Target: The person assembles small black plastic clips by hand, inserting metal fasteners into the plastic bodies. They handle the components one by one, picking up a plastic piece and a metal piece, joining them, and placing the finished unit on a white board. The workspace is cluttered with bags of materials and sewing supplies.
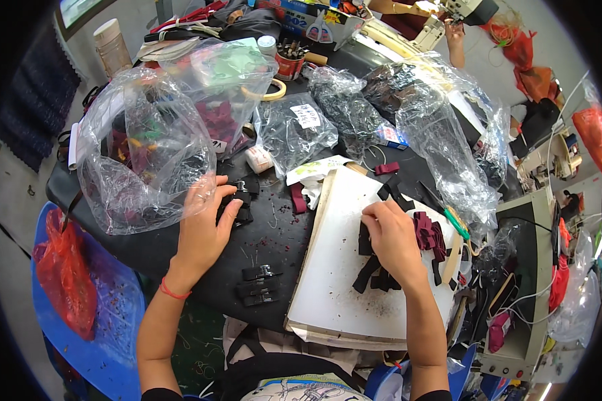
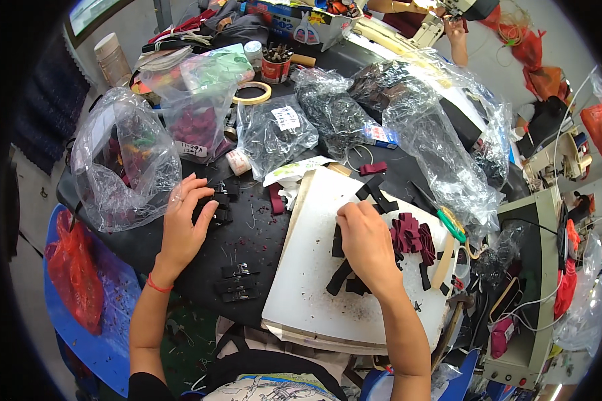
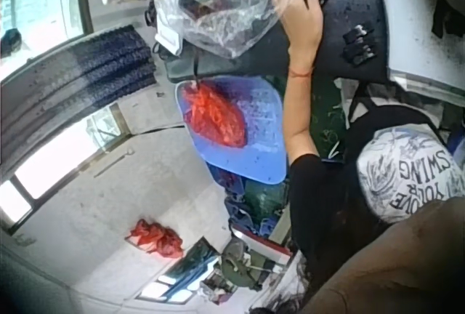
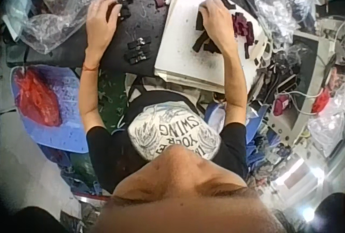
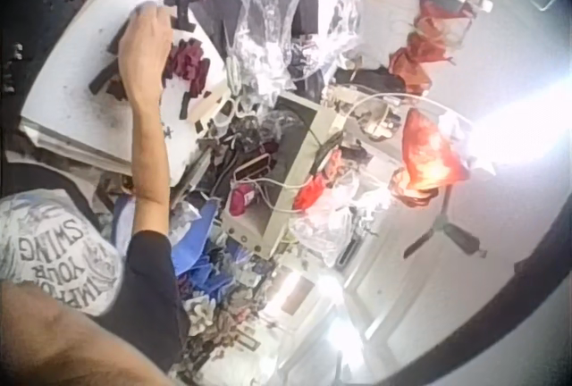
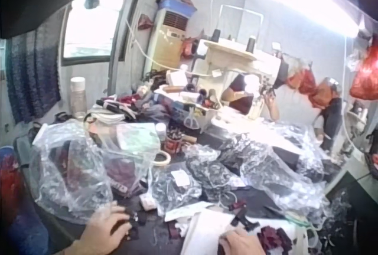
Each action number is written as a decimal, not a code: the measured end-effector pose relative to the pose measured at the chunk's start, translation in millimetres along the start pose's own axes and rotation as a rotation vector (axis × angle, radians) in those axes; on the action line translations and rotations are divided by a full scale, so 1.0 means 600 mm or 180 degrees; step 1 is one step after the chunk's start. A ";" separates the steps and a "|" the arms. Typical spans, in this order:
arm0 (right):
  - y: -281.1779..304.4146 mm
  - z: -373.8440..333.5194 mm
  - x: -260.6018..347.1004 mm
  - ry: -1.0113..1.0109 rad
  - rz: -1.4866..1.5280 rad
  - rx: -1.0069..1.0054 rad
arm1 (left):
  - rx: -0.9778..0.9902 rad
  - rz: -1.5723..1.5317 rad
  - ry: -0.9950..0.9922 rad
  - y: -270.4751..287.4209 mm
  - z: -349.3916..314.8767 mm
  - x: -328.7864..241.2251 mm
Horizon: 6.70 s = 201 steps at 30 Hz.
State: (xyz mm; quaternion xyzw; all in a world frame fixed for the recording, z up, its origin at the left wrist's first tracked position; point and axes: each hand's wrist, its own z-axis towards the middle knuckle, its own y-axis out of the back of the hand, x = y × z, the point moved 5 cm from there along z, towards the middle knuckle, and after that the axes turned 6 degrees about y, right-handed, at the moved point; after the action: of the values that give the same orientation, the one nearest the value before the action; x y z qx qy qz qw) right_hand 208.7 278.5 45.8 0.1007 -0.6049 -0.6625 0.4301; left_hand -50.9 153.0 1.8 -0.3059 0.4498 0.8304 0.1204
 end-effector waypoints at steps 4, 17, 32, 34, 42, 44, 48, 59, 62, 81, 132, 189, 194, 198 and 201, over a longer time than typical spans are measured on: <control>0.011 -0.016 0.035 -0.0385 0.1588 -0.0507 | 0.0263 -0.0994 0.0173 0.010 -0.026 -0.078; -0.039 -0.061 0.077 0.0629 0.0092 0.0178 | 0.1112 -0.1814 0.0528 -0.043 -0.072 -0.123; -0.046 -0.070 0.085 -0.0941 0.3517 0.0554 | 0.1108 -0.4005 0.1786 -0.051 -0.086 -0.116; -0.050 -0.073 0.082 -0.0888 0.3512 0.0632 | 0.1698 -0.4077 0.2117 -0.048 -0.091 -0.110; -0.030 -0.056 0.125 0.0794 0.1689 0.0194 | 0.1945 -0.4031 0.2290 -0.040 -0.097 -0.110; -0.036 -0.059 0.132 0.0888 0.1551 0.0293 | 0.2000 -0.3973 0.2271 -0.038 -0.100 -0.098; -0.056 -0.044 0.168 0.1306 0.1108 0.0161 | 0.1489 -0.3291 0.2299 -0.001 -0.105 -0.069; -0.113 -0.062 0.193 0.1362 0.0788 0.0717 | 0.0436 -0.1027 0.0465 0.013 -0.146 -0.080; -0.090 -0.066 0.184 0.1301 0.0812 0.0689 | 0.0901 -0.0567 0.0058 -0.025 -0.164 -0.102; -0.014 -0.084 0.047 -0.0349 0.1734 0.0719 | 0.0818 0.0332 -0.0476 -0.041 -0.184 -0.114; 0.013 -0.131 0.051 -0.0877 0.2306 -0.0089 | 0.0503 -0.0382 -0.0519 -0.041 -0.180 -0.107; 0.050 -0.044 -0.052 -0.0487 0.0119 -0.0062 | 0.0640 0.0094 -0.0395 -0.050 -0.176 -0.116; 0.088 -0.063 0.005 -0.0892 0.0547 -0.1090 | 0.0526 0.0101 -0.0318 -0.042 -0.187 -0.103; 0.036 -0.121 0.065 0.1042 -0.0034 -0.0801 | 0.0539 0.0198 -0.0392 -0.041 -0.185 -0.106; -0.006 -0.175 0.086 0.1327 -0.0217 0.0016 | 0.0592 0.0211 -0.0409 -0.049 -0.180 -0.111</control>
State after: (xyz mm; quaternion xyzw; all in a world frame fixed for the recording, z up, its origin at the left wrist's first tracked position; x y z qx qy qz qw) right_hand 244.4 167.3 36.5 0.2570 -0.5008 -0.6400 0.5230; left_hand 58.4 85.9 -21.1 -0.2245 0.5261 0.8065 0.1493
